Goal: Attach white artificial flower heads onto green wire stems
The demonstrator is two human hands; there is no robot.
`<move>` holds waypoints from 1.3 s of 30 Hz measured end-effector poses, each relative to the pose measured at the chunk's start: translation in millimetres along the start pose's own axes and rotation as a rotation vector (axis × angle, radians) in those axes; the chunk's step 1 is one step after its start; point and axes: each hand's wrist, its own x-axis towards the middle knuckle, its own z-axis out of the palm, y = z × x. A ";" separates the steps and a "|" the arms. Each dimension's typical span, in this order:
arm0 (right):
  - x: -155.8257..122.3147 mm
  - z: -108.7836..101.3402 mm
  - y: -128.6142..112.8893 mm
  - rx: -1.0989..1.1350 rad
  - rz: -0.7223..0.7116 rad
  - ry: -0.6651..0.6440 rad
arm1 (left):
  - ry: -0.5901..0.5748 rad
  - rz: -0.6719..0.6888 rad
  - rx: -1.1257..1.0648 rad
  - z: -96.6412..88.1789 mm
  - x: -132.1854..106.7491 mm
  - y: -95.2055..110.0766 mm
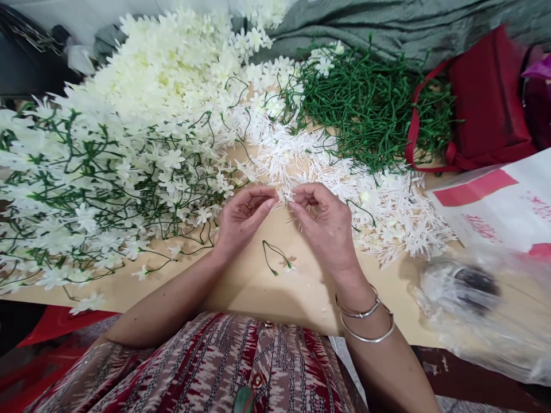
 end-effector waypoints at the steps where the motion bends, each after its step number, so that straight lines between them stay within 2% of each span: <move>1: 1.5 -2.0 -0.3 -0.031 -0.021 0.014 | 0.018 0.016 0.017 -0.1 0.4 -1.0; 5: 6.4 -8.5 -1.5 -0.146 -0.098 0.094 | 0.082 0.142 0.240 -1.6 0.4 -0.8; 9: 7.2 -8.8 -0.1 -0.164 -0.136 0.128 | 0.061 0.261 0.561 -0.7 0.5 1.1; 14: 5.8 -7.0 -0.4 -0.125 -0.180 0.108 | 0.037 0.358 0.664 3.5 5.8 -3.5; 19: 6.1 -5.8 -1.0 -0.049 -0.146 0.118 | 0.056 0.278 0.569 3.9 8.1 -0.6; 24: 4.0 1.1 0.0 0.201 0.036 0.084 | 0.126 0.154 0.274 3.6 6.7 3.6; 29: 0.4 2.7 -4.3 0.276 0.195 -0.008 | 0.137 0.169 0.074 3.7 8.1 -0.2; 39: 3.5 -1.8 -4.4 0.350 0.215 -0.180 | 0.022 0.192 0.003 2.9 7.5 5.9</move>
